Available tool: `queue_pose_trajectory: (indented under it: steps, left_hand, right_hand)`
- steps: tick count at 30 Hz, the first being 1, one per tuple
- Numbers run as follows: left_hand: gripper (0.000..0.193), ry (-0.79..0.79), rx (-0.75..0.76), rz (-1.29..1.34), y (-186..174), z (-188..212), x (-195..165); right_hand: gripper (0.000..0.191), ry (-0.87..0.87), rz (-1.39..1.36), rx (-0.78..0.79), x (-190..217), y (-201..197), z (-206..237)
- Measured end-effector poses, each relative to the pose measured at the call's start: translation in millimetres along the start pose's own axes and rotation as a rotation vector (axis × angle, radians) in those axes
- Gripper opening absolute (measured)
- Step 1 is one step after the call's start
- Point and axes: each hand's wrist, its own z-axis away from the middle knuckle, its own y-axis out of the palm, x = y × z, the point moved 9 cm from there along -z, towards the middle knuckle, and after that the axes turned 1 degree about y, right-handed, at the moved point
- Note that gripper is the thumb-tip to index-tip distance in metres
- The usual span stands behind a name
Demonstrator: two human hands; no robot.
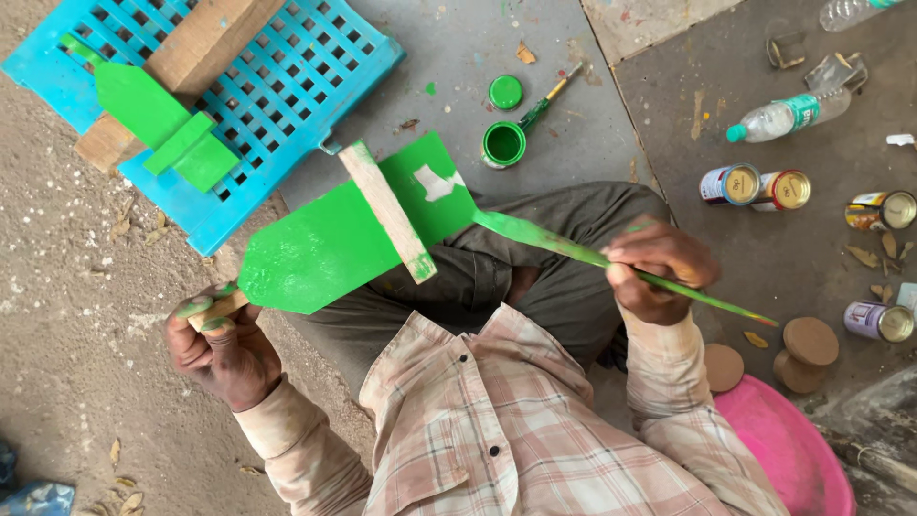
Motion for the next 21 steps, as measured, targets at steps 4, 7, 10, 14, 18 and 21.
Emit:
queue_pose_trajectory:
  steps: [4, 7, 10, 14, 18, 21]
  left_hand:
    - [0.03, -0.016, 0.013, 0.022, 1, -1, 2]
    - [0.029, -0.008, 0.026, 0.036, 3, -2, 3]
    - [0.028, -0.002, 0.026, 0.021, 1, -2, 2]
    - [0.029, -0.011, 0.009, 0.011, -3, 0, 2]
    - [0.032, -0.02, 0.021, 0.023, -1, -2, 6]
    - [0.028, -0.009, 0.021, 0.028, 1, -2, 4]
  right_hand:
    - [0.011, -0.035, -0.012, -0.007, 4, 2, -7]
    - [0.013, -0.024, 0.012, 0.059, -5, 13, -20]
    - [0.012, -0.134, 0.1, 0.138, 1, 21, -26]
    - [0.015, -0.128, -0.07, 0.015, 7, 8, -26]
    - [0.011, -0.098, 0.066, 0.082, 11, 16, -28]
    - [0.01, -0.094, 0.068, 0.067, 19, 14, -31]
